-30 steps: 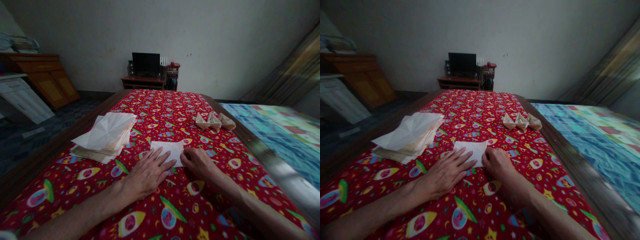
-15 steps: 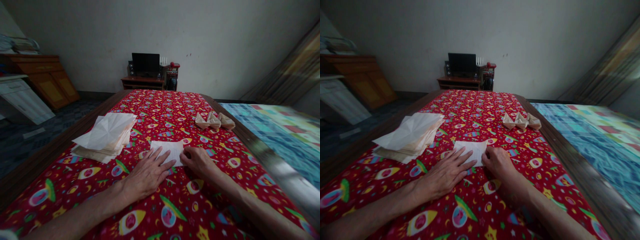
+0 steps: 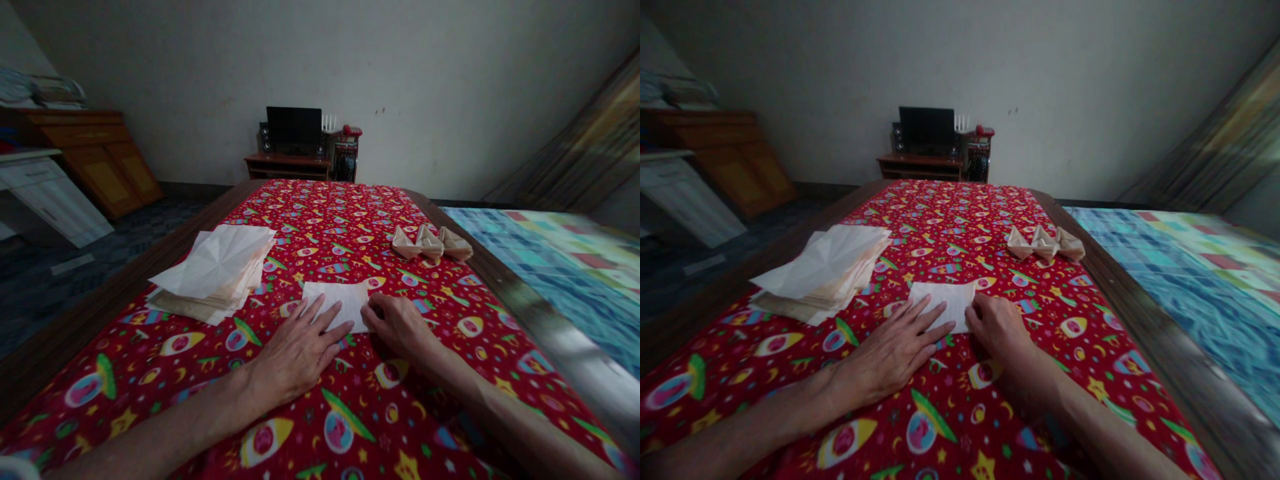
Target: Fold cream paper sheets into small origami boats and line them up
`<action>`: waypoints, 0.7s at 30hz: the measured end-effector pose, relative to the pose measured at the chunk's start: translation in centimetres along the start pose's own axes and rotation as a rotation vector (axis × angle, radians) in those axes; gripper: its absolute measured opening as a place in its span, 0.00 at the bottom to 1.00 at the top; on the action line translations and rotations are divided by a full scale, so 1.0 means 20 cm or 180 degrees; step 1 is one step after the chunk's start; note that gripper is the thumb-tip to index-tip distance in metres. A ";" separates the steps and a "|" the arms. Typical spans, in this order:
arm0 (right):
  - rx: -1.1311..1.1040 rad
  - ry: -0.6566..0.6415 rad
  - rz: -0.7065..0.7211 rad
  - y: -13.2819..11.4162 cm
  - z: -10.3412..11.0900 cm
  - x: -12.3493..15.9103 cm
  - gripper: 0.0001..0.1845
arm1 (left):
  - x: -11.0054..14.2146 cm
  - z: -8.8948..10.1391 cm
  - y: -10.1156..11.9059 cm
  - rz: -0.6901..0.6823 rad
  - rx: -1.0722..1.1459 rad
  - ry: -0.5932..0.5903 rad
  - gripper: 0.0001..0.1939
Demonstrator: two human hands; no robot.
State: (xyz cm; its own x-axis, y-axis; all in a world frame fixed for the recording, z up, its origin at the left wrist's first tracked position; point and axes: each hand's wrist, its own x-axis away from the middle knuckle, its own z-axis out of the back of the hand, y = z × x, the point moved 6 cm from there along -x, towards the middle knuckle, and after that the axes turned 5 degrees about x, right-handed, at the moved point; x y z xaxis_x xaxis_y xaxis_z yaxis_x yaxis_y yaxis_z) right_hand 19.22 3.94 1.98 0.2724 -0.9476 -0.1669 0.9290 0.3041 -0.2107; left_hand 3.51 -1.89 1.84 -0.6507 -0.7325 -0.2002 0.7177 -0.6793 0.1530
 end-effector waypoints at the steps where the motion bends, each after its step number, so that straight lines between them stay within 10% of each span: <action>1: 0.0026 0.0010 0.0020 0.00 0.00 0.00 0.13 | 0.00 0.00 0.00 0.0004 0.0012 0.0002 0.21; 12: 0.0262 0.0118 0.0108 0.01 -0.01 0.00 0.13 | 0.00 -0.01 0.00 0.0010 0.0062 -0.0061 0.21; 21: 0.0997 0.1053 0.1442 -0.21 0.06 0.24 0.23 | 0.00 -0.01 0.00 -0.0007 0.0091 -0.0038 0.21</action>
State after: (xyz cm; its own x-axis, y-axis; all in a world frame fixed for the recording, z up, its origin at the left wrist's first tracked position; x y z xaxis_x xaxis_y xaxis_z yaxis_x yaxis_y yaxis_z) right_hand 16.97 -1.95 3.25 0.6099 -0.6364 -0.4722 0.7827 0.5769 0.2335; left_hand 3.59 -1.99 1.62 -0.6552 -0.7315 -0.1890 0.7091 -0.6817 0.1802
